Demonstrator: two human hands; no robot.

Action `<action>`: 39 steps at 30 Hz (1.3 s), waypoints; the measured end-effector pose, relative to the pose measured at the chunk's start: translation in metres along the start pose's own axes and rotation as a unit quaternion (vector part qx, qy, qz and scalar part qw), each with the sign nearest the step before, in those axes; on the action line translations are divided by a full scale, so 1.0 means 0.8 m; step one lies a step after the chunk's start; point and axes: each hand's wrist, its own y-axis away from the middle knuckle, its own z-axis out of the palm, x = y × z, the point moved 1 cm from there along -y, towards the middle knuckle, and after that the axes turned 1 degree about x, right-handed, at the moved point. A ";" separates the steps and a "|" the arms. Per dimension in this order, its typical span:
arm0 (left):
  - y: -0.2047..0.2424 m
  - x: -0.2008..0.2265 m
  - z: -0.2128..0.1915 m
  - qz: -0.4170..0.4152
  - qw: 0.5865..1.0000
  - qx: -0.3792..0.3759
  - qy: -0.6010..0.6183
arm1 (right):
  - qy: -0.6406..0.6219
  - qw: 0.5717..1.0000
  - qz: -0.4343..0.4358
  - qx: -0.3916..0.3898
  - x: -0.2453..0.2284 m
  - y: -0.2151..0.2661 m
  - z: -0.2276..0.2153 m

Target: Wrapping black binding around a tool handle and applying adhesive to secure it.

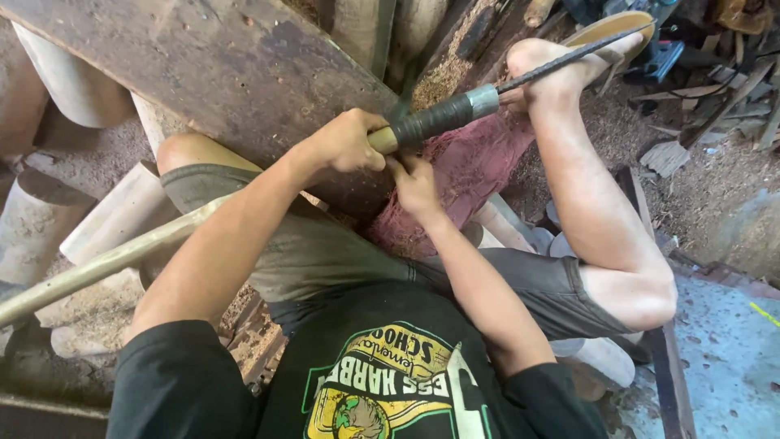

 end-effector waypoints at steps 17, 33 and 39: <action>0.039 0.049 -0.006 -0.109 0.983 0.041 -0.140 | 0.148 0.988 0.042 -0.015 -0.138 0.250 -0.118; 0.035 0.005 0.067 0.005 0.936 0.229 -0.268 | 0.578 0.765 -0.197 -0.207 -0.450 -0.086 -0.053; 0.040 0.003 0.090 0.089 0.894 0.336 -0.282 | 0.624 0.714 -0.194 -0.252 -0.364 -0.223 0.053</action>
